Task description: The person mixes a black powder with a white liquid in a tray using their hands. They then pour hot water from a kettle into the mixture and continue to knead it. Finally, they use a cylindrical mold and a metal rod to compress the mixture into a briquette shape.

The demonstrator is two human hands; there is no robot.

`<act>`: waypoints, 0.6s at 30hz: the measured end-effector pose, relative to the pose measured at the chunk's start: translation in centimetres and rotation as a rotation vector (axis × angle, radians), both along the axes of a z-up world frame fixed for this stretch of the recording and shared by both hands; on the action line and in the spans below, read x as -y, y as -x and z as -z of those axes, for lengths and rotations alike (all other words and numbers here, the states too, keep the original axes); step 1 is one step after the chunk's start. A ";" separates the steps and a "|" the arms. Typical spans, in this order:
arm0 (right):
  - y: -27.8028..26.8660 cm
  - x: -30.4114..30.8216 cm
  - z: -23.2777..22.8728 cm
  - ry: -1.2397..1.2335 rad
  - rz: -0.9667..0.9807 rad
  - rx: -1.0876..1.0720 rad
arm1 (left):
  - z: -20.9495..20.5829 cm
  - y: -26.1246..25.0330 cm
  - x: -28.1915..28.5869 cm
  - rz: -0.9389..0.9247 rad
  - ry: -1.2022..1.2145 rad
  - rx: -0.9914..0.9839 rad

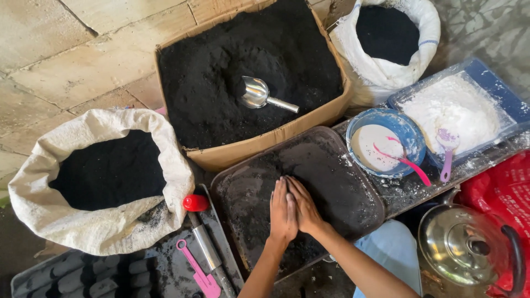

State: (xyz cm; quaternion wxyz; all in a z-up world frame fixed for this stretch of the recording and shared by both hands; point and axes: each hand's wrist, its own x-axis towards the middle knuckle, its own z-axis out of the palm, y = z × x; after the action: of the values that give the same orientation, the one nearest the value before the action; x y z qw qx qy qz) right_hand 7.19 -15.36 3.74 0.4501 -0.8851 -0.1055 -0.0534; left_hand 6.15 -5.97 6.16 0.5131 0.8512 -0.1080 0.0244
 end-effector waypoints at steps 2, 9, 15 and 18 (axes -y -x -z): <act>1.4 0.4 -0.4 0.149 -0.010 0.015 | 2.0 0.9 -1.0 0.047 -0.209 0.065; -1.1 -0.3 -0.5 0.613 -0.104 -0.114 | 4.1 -0.9 -2.5 0.049 -0.536 0.029; -3.1 0.0 4.9 0.483 0.002 0.142 | 7.9 -2.5 -2.2 -0.059 -0.527 0.083; -4.6 -0.1 5.0 0.419 0.088 0.357 | 11.0 -3.4 -2.1 -0.136 -0.534 0.142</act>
State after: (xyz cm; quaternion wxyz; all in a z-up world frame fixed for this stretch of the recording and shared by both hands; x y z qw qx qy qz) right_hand 11.75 -15.31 -1.24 0.2287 -0.9392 -0.1535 -0.2051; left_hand 9.55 -3.89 -4.88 0.2589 0.9577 -0.0890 0.0889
